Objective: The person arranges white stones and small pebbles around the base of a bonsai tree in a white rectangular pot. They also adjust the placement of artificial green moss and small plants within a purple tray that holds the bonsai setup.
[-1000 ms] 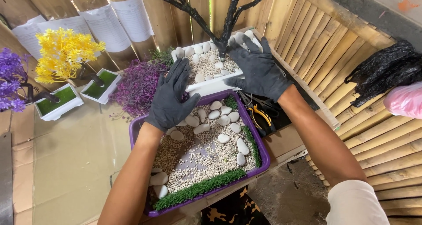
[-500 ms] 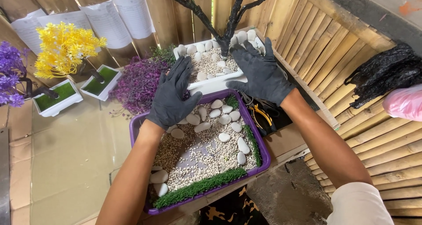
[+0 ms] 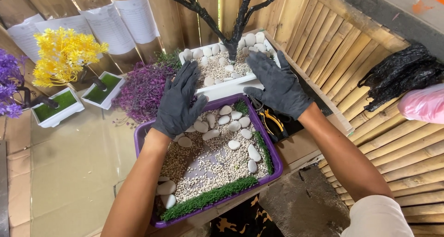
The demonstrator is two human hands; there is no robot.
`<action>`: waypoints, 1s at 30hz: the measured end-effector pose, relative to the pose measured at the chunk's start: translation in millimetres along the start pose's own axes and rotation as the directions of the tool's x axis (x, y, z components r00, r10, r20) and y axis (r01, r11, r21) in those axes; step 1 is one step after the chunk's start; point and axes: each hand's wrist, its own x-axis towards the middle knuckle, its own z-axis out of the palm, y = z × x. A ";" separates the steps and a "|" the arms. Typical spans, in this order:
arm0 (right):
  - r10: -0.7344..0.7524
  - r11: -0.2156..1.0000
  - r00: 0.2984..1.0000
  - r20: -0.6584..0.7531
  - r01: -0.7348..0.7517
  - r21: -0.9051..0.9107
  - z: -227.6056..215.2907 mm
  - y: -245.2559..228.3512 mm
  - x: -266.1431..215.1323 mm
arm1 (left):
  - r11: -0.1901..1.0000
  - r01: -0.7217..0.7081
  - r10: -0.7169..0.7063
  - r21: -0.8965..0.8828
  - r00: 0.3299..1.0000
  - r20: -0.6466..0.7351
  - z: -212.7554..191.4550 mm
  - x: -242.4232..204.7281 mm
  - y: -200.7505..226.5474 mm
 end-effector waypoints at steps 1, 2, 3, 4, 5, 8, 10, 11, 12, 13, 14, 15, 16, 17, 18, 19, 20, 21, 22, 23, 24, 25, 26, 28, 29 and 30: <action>0.006 1.000 1.000 -0.002 -0.006 -0.001 6.4 4.6 -4.9 | 1.000 -0.005 0.005 -0.001 1.000 0.004 0.7 0.6 1.5; 0.000 1.000 1.000 -0.004 0.000 -0.025 13.5 8.6 -8.4 | 1.000 -0.006 0.006 0.005 1.000 0.004 0.6 0.1 2.6; -0.005 0.999 1.000 -0.007 0.005 -0.049 20.7 12.4 -11.7 | 1.000 -0.007 0.007 0.011 1.000 0.003 0.3 -0.5 3.5; -0.004 0.999 1.000 -0.009 0.003 -0.047 15.2 9.4 -7.3 | 1.000 -0.008 0.008 0.012 1.000 0.005 0.6 -0.8 2.9; 0.010 1.000 1.000 -0.023 -0.011 -0.017 9.7 6.3 -2.7 | 1.000 -0.004 0.004 0.010 1.000 0.006 0.8 -1.2 2.1; 0.044 0.999 0.998 -0.052 -0.044 0.001 12.8 5.4 4.7 | 1.000 -0.003 0.004 0.008 1.000 -0.002 1.8 -0.6 3.1; 0.068 0.998 0.995 -0.072 -0.068 -0.006 25.1 4.6 5.1 | 1.000 -0.008 0.008 0.013 1.000 -0.005 2.3 -1.0 3.6; 0.031 0.999 0.998 -0.061 -0.033 -0.030 32.2 3.5 4.7 | 0.998 -0.034 0.035 0.048 0.999 -0.019 2.6 -1.0 3.3; -0.005 0.998 0.999 -0.048 0.002 -0.055 39.1 2.4 4.2 | 0.995 -0.060 0.063 0.082 0.998 -0.032 2.9 -1.2 3.5; -0.005 0.999 0.999 -0.051 0.002 -0.054 41.6 0.9 5.4 | 0.994 -0.061 0.064 0.085 0.997 -0.032 2.9 0.0 1.8; 0.025 1.000 0.998 -0.050 -0.025 -0.005 43.8 -0.5 5.5 | 0.986 -0.079 0.085 0.146 0.996 -0.039 3.8 0.5 0.7; 0.055 0.998 0.997 -0.048 -0.053 0.045 45.8 -2.0 5.6 | 0.974 -0.096 0.107 0.207 0.993 -0.044 4.5 0.9 -0.2; 0.052 0.998 0.997 -0.053 -0.050 0.042 42.9 -5.2 6.3 | 0.973 -0.099 0.111 0.211 0.993 -0.048 4.7 4.8 -0.3; 0.047 0.997 0.994 -0.103 -0.041 0.058 40.4 -8.3 7.0 | 0.954 -0.120 0.137 0.274 0.989 -0.046 4.9 8.6 -0.7; 0.044 0.997 0.988 -0.149 -0.033 0.075 38.9 -12.1 6.1 | 0.933 -0.137 0.159 0.334 0.986 -0.040 6.4 10.7 -1.1; 0.042 0.997 0.988 -0.150 -0.031 0.074 36.2 -13.9 9.0 | 0.932 -0.137 0.160 0.335 0.986 -0.041 5.7 19.6 7.8; 0.054 0.993 0.982 -0.183 -0.034 0.110 34.1 -16.7 8.9 | 0.911 -0.183 0.213 0.370 0.976 -0.040 6.8 25.9 17.4; 0.067 0.989 0.974 -0.215 -0.036 0.146 32.4 -19.4 9.0 | 0.886 -0.228 0.265 0.404 0.964 -0.037 8.0 32.4 26.4; 0.067 0.988 0.975 -0.210 -0.036 0.147 34.4 -19.4 8.6 | 0.888 -0.225 0.261 0.401 0.965 -0.037 25.0 35.1 14.2; 0.087 0.983 0.969 -0.232 -0.045 0.180 36.1 -19.3 8.2 | 0.853 -0.251 0.286 0.457 0.958 -0.007 41.9 37.8 2.4; 0.104 0.976 0.961 -0.257 -0.049 0.214 37.6 -19.1 9.8 | 0.811 -0.277 0.310 0.514 0.950 0.023 57.4 41.6 -9.9; 0.102 0.976 0.961 -0.255 -0.047 0.215 40.2 -14.7 8.0 | 0.812 -0.274 0.307 0.514 0.951 0.022 58.6 38.8 -11.3; 0.107 0.971 0.957 -0.269 -0.042 0.236 43.4 -11.2 6.2 | 0.815 -0.278 0.310 0.508 0.951 0.024 58.9 36.1 -13.0; 0.117 0.965 0.951 -0.288 -0.041 0.258 49.5 -4.1 3.6 | 0.815 -0.289 0.317 0.503 0.948 0.031 59.3 34.8 -16.3; 0.092 0.972 0.957 -0.274 -0.026 0.235 52.7 -1.1 2.9 | 0.817 -0.300 0.326 0.492 0.945 0.034 59.3 35.8 -18.3; 0.062 0.978 0.964 -0.257 -0.007 0.210 55.0 2.7 1.1 | 0.821 -0.308 0.334 0.480 0.942 0.032 61.0 35.9 -19.1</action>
